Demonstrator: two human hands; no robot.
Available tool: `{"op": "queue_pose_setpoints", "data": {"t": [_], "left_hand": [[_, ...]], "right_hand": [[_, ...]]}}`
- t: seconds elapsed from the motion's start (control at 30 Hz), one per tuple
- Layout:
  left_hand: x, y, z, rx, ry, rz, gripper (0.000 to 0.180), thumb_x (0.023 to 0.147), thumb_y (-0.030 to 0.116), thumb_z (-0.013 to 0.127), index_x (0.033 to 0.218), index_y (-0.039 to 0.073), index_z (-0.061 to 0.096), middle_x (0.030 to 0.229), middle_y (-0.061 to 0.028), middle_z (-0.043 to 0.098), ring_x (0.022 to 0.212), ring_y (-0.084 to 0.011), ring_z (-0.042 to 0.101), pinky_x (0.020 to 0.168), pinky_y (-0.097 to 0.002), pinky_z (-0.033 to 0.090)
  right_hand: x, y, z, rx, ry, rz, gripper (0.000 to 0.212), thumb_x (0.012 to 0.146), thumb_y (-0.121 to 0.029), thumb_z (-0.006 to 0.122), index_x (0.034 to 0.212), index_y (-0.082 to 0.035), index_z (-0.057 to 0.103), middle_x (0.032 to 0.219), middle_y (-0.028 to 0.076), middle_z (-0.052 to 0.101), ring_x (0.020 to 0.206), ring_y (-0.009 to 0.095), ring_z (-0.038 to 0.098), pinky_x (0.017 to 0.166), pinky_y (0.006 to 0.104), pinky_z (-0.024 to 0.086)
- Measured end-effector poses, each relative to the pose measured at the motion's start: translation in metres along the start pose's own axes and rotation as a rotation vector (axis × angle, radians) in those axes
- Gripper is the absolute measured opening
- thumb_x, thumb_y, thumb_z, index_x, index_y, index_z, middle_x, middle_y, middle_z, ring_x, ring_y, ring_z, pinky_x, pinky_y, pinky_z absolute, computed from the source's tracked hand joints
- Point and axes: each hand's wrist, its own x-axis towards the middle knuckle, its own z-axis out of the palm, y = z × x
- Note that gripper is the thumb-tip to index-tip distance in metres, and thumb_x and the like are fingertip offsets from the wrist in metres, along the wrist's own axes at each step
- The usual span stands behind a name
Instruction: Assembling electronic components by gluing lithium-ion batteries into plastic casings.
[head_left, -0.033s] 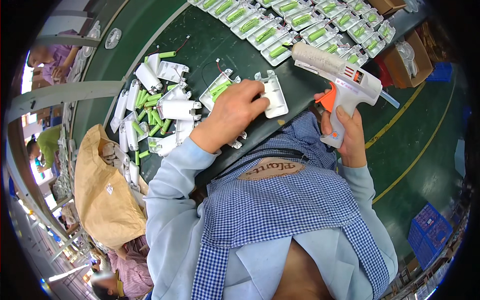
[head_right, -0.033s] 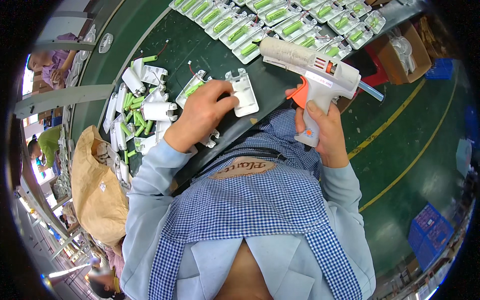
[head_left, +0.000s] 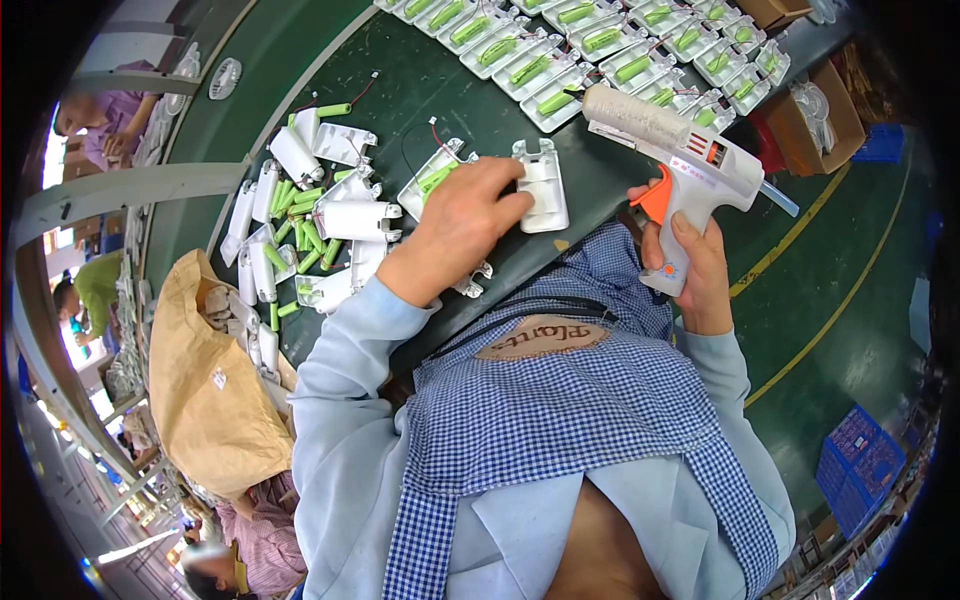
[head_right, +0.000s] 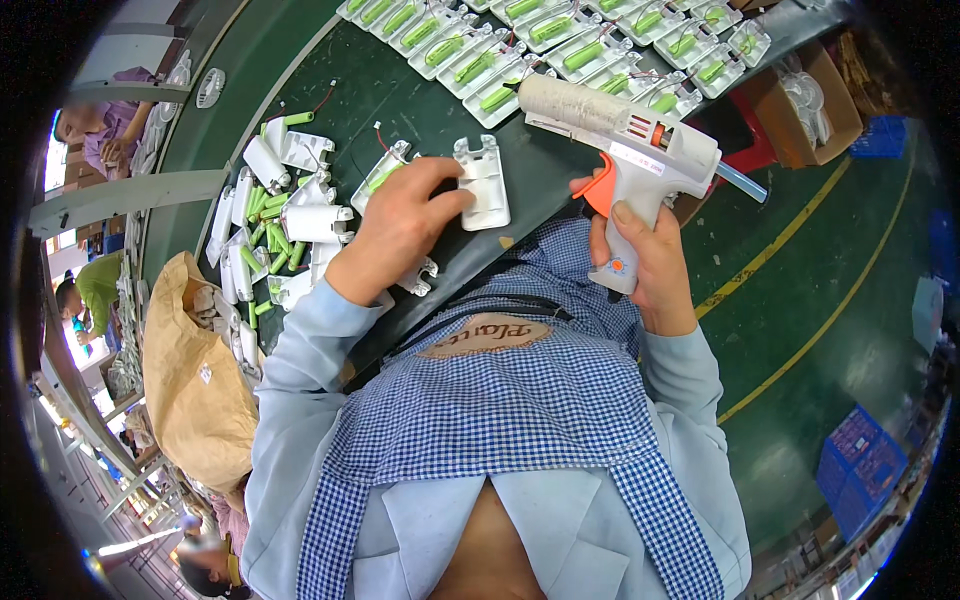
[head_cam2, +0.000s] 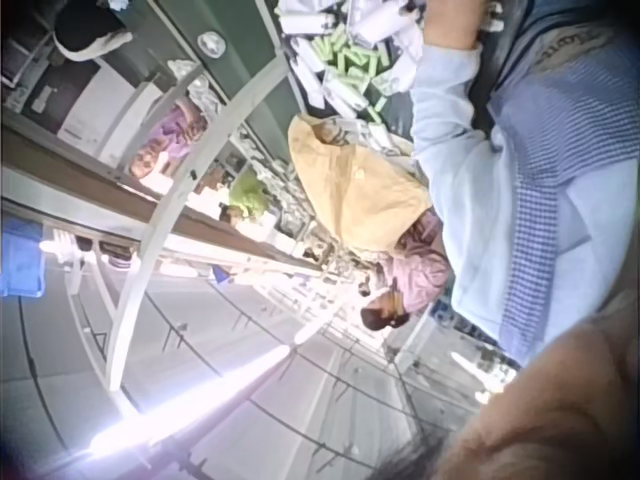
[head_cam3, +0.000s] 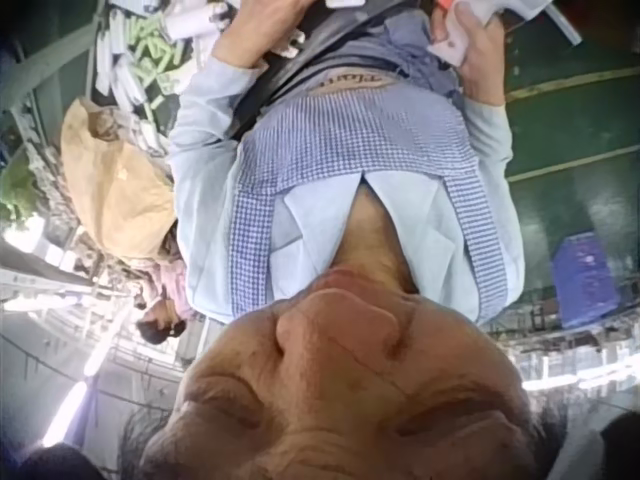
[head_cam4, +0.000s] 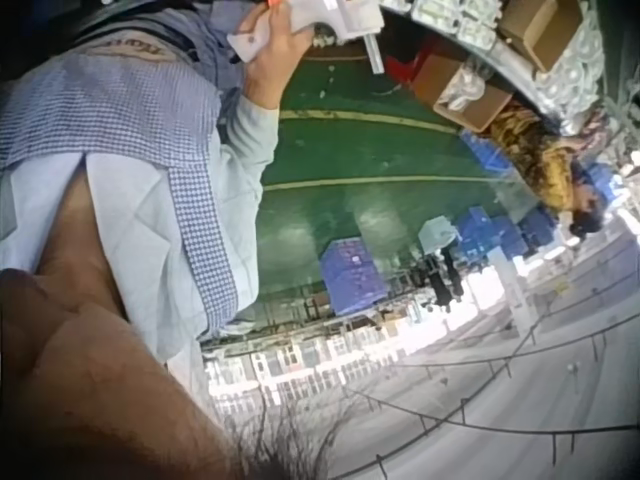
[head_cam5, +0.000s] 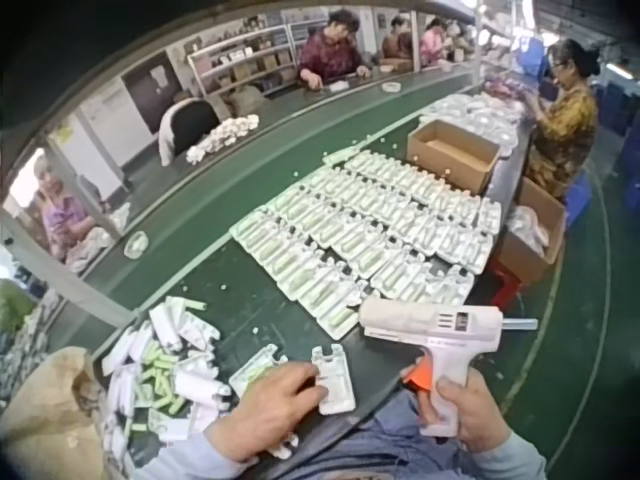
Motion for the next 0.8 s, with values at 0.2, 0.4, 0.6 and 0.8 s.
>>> {"op": "queue_pose_setpoints", "data": {"t": [0.2, 0.4, 0.6, 0.8], "left_hand": [[-0.023, 0.021, -0.041, -0.102, -0.068, -0.186, 0.021, 0.074, 0.007, 0.063, 0.094, 0.005, 0.066, 0.105, -0.0102, 0.060, 0.095, -0.0286, 0.059, 0.077, -0.0394, 0.046], [-0.043, 0.024, -0.043, 0.240, -0.313, -0.134, 0.026, 0.068, 0.007, 0.070, 0.094, 0.006, 0.066, 0.102, -0.0086, 0.058, 0.094, -0.0256, 0.056, 0.077, -0.0381, 0.042], [-0.019, 0.038, -0.047, -0.042, -0.222, -0.191, 0.011, 0.070, 0.010, 0.072, 0.075, 0.007, 0.063, 0.088, -0.0059, 0.057, 0.083, -0.0245, 0.056, 0.069, -0.0382, 0.039], [0.028, 0.058, 0.010, -0.041, 0.098, -0.310, 0.013, 0.072, 0.012, 0.071, 0.068, 0.006, 0.061, 0.063, -0.0087, 0.057, 0.057, -0.0287, 0.058, 0.051, -0.0393, 0.044]], "right_hand": [[0.001, -0.002, -0.008, 0.014, -0.016, -0.013, 0.052, 0.092, -0.021, 0.057, 0.133, 0.006, 0.042, 0.127, 0.028, 0.055, 0.057, 0.012, 0.054, 0.054, 0.0249, 0.046], [0.001, -0.003, -0.006, 0.010, -0.029, -0.006, 0.052, 0.092, -0.021, 0.057, 0.133, 0.007, 0.042, 0.127, 0.028, 0.055, 0.057, 0.012, 0.054, 0.054, 0.0251, 0.046], [0.000, -0.004, -0.006, -0.007, -0.024, -0.003, 0.050, 0.092, -0.020, 0.057, 0.132, 0.006, 0.044, 0.127, 0.028, 0.055, 0.056, 0.012, 0.054, 0.053, 0.0254, 0.046], [0.000, -0.003, -0.003, 0.003, -0.009, -0.010, 0.049, 0.092, -0.021, 0.058, 0.131, 0.005, 0.045, 0.125, 0.028, 0.056, 0.056, 0.013, 0.054, 0.052, 0.0254, 0.046]]}}
